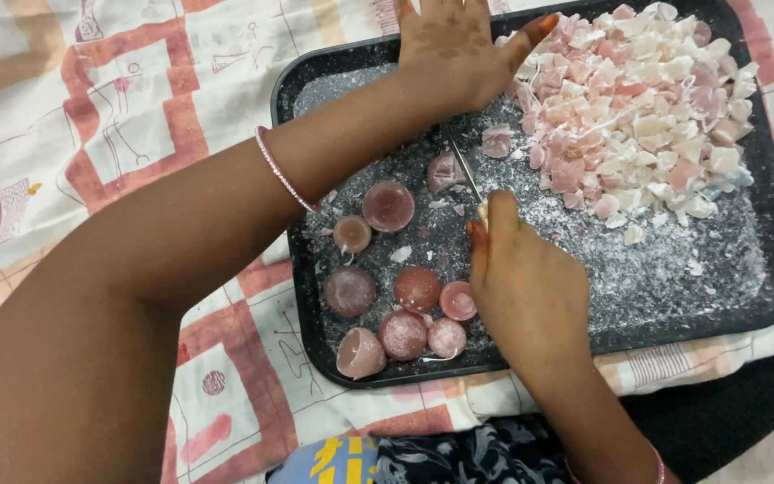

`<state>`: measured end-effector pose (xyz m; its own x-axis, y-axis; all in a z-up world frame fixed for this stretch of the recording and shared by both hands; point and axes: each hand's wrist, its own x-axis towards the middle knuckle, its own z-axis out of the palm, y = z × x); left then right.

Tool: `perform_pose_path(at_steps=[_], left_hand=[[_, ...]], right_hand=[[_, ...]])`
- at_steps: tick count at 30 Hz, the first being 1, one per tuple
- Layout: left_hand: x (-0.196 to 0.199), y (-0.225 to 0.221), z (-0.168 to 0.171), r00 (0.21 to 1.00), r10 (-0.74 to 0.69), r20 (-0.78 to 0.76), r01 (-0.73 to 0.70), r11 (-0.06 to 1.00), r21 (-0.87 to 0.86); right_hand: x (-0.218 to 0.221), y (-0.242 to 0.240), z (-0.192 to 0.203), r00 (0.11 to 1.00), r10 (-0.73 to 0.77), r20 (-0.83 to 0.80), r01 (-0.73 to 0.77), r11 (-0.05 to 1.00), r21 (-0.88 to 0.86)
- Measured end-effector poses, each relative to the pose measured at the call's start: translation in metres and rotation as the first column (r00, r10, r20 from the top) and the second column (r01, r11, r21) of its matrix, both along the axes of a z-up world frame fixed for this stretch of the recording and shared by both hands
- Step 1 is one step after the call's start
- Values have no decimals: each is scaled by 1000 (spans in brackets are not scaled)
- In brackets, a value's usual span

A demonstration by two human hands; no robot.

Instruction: Cutting and chopping small colored wax melts on a tray using a knife.

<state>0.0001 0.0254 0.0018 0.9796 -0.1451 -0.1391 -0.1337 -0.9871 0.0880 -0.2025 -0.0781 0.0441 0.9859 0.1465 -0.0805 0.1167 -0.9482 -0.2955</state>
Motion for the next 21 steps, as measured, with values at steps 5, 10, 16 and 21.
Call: perform_pose_path(at_steps=[5,10,16,21], left_hand=[[-2,2,1,1000,1,-26,-1,1000,-13],[-1,6,-18,998,-8,58,11,998,-61],[5,3,-27,991,8,136,0,998,-59],[-1,8,-24,978,3,208,31,987,-160]], right_hand=[[-5,-5,2,998,-8,-70,9,1000,11],[-6,-1,-3,988,-13,-156,14,1000,2],[-1,-4,-5,986,30,-165,-27,999,18],[4,-8,-7,979,65,-194,-66,998,4]])
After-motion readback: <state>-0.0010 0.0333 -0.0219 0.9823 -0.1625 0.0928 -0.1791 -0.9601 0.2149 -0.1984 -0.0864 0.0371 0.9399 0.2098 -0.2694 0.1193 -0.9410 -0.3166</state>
